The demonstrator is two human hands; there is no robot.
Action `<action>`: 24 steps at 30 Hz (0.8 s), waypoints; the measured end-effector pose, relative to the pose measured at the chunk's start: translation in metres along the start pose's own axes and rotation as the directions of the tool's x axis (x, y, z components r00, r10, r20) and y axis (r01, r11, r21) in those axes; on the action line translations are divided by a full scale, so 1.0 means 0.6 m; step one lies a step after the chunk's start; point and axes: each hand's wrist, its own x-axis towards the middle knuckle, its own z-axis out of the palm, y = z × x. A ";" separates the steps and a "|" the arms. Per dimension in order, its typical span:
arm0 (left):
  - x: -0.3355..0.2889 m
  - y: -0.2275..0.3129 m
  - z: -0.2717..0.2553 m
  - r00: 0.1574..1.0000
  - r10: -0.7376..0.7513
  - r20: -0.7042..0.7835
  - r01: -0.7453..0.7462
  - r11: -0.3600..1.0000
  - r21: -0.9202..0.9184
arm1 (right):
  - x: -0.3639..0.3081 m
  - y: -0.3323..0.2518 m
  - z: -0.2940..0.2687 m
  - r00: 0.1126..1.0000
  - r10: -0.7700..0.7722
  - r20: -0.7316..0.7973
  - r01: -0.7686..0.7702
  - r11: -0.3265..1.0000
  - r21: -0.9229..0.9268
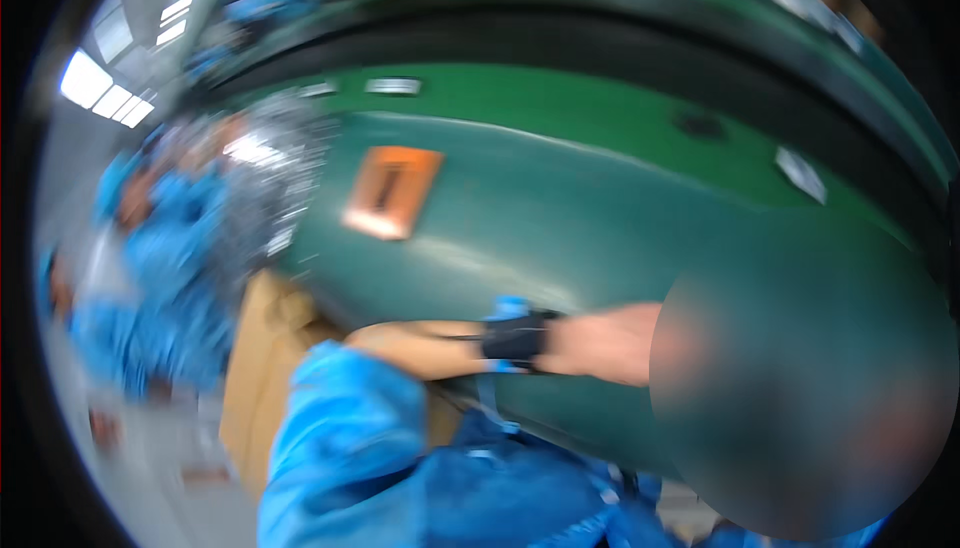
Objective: The person assembles a small electronic housing by picking up small screws from a tray and driving them into the housing using an electric screwdriver.
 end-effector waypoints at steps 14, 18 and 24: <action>0.027 0.027 0.006 0.960 -0.263 0.092 0.263 0.965 0.017 | -0.051 0.072 0.097 0.805 0.208 0.555 -0.255 0.967 0.007; 0.026 0.027 0.022 0.962 -0.266 0.059 0.268 0.963 -0.037 | -0.061 0.086 0.084 0.804 0.209 0.557 -0.255 0.967 0.005; 0.019 0.026 0.030 0.969 -0.246 0.027 0.247 0.968 -0.038 | -0.071 0.102 0.087 0.793 0.215 0.569 -0.262 0.965 0.000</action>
